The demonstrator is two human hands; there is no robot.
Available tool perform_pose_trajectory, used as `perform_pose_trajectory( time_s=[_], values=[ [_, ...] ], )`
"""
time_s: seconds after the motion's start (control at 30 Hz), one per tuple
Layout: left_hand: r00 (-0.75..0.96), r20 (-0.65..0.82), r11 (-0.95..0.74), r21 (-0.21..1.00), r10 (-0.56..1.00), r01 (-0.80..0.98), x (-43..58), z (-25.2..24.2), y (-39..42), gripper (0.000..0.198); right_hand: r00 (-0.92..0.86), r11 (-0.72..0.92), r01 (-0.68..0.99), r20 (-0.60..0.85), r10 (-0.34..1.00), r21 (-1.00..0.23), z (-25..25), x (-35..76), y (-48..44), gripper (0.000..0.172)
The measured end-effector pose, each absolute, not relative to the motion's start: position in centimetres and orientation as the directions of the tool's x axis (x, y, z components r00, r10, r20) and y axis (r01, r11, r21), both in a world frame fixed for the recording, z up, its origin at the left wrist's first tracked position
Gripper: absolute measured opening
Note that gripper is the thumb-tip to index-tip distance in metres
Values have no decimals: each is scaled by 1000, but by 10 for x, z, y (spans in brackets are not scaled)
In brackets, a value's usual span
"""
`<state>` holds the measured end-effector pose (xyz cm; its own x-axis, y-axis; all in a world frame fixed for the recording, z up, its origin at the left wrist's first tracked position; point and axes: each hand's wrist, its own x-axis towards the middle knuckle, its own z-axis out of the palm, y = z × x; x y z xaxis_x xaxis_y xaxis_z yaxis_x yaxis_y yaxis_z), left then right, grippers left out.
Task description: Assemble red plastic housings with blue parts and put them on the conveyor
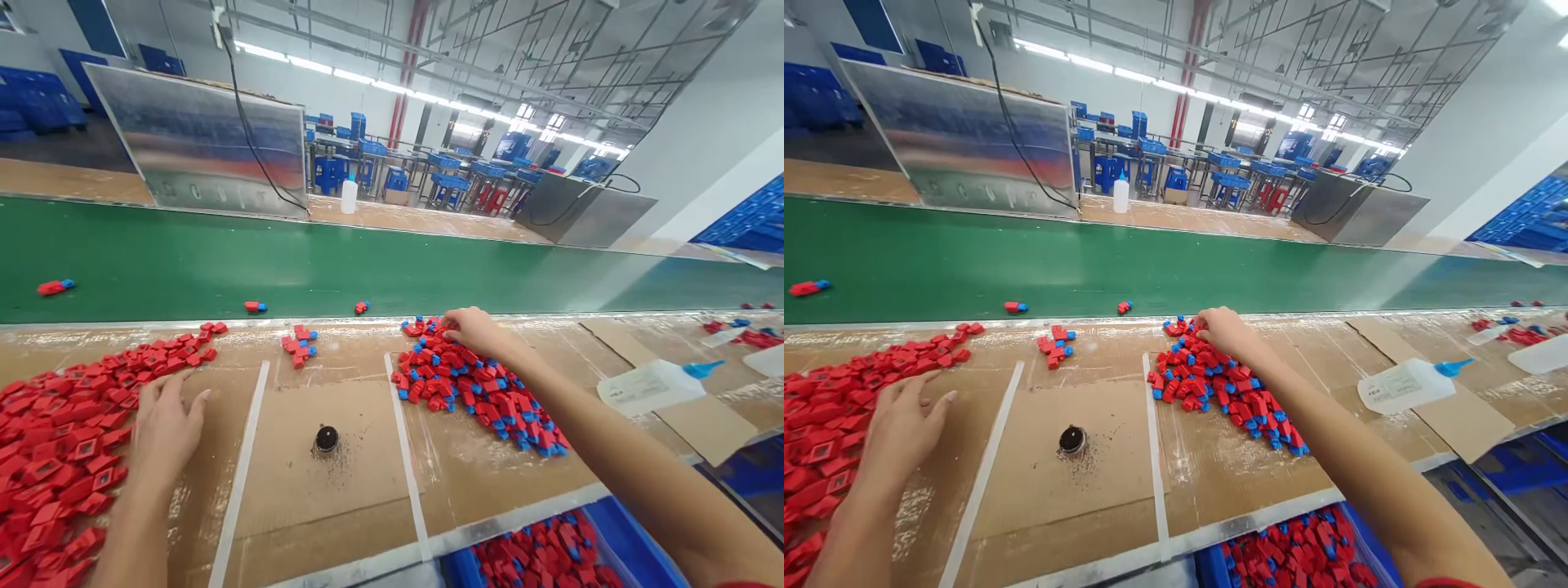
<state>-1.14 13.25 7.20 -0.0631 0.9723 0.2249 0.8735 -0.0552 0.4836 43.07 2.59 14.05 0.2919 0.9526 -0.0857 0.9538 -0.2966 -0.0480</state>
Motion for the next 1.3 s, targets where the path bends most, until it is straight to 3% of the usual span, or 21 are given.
perform_pose_trajectory(
  time_s=[0.23,0.4,0.57,0.83,1.07,1.2,1.3],
  values=[
    [75,78,-96,320,994,943,-18,45,184,46,265,-251,964,-384,884,88,114,440,105,24],
    [50,12,-52,258,999,965,-25,38,204,47,118,-107,993,-313,942,53,91,425,173,29],
    [17,22,-21,241,1000,970,-24,42,211,33,-69,66,998,-279,958,-21,55,401,225,30],
    [-91,72,29,602,993,798,-22,40,208,13,-40,27,998,-201,979,-65,56,394,211,24],
    [50,-12,-9,921,999,390,-25,48,159,34,-199,155,950,-141,970,-272,87,340,101,15],
    [142,-132,111,983,981,144,-16,46,113,46,-255,173,877,-129,958,-449,79,313,33,17],
    [241,-172,167,985,955,41,-5,43,78,42,-202,156,806,-17,979,-571,67,303,-2,25]
  ],
)
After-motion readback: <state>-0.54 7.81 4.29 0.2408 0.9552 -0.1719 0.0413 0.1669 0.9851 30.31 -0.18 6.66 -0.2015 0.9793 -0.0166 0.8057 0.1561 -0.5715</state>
